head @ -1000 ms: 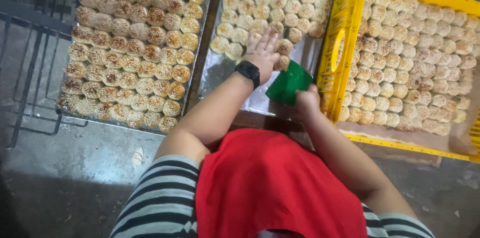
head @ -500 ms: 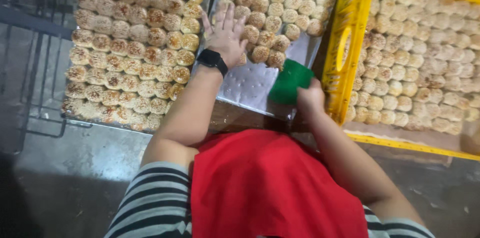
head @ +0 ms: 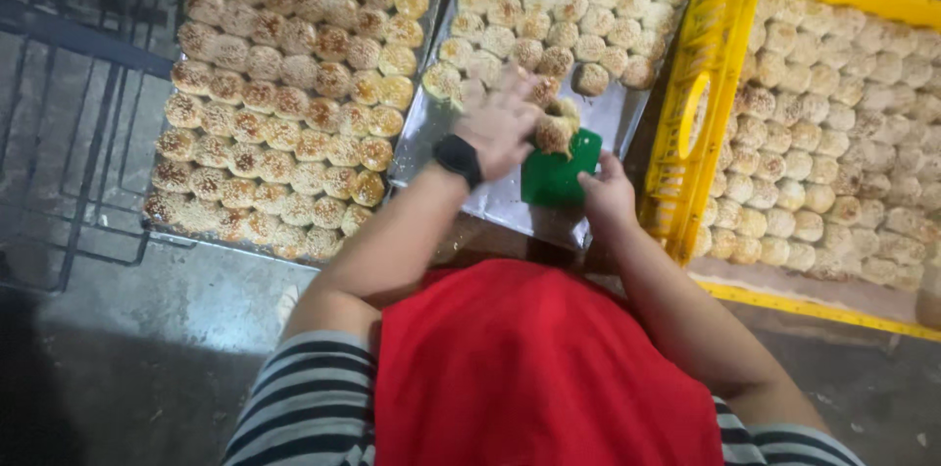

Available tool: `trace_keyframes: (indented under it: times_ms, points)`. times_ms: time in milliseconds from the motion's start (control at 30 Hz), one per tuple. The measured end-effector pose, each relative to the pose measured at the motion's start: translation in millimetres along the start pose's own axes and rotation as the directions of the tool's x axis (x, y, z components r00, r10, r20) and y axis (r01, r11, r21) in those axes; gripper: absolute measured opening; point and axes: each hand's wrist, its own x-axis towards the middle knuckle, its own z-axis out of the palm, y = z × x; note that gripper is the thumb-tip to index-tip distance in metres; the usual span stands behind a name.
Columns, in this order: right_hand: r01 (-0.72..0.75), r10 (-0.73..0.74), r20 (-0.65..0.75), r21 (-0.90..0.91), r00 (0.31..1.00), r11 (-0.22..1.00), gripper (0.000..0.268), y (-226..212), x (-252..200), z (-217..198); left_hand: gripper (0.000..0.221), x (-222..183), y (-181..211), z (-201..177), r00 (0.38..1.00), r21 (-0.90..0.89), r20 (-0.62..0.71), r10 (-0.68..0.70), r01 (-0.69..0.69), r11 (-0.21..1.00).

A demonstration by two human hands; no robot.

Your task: The person organizes and packs small round pastries from metal trays into a yellow plastic crate using a green scraper tool and by hand.

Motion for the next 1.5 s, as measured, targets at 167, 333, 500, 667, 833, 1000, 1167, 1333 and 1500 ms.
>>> trace_keyframes:
  times_ms: [167,333,500,667,833,1000,1167,1333,1500]
  points:
    - [-0.225,0.195,0.130,0.281,0.972,0.933,0.046,-28,-26,-3,0.012,11,22,2,1.000,0.030,-0.007,-0.020,0.020,0.999]
    - [-0.483,0.346,0.345,0.495,0.872,0.723,0.049,-80,-74,-2,0.029,28,11,16,0.966,-0.314,-0.068,-0.251,0.218,0.924]
    - [-0.361,0.058,0.460,0.606,0.886,0.709,0.053,-106,-116,-59,0.064,-13,-5,3,0.893,-0.254,-0.430,-0.132,0.021,0.967]
    - [-0.181,-0.011,0.301,0.601,0.954,0.778,0.058,-126,-133,-177,0.047,-60,17,5,0.889,-0.139,-0.437,-0.134,0.080,0.987]
    - [0.012,0.015,-0.044,0.550,0.999,0.835,0.054,-72,-148,-350,0.052,-93,40,18,0.892,-0.179,-0.385,-0.237,0.180,0.967]
    - [-0.023,0.180,-0.459,0.327,0.870,0.945,0.043,13,-150,-512,0.052,-84,100,26,0.863,-0.175,-0.445,-0.238,0.177,0.969]
    - [-0.466,-0.152,-0.685,-0.623,0.712,0.629,0.034,39,-120,-578,0.051,-31,181,27,0.908,-0.185,-0.369,-0.197,0.136,0.973]
    - [-0.555,-0.147,-0.679,-0.690,0.719,0.464,0.033,0,-113,-574,0.056,5,252,45,0.928,-0.174,-0.359,-0.100,0.039,0.984]
    - [-0.543,-0.246,-0.636,-0.761,0.731,0.355,0.045,-43,-126,-563,0.059,25,290,67,0.951,-0.090,-0.291,-0.099,0.076,0.993]
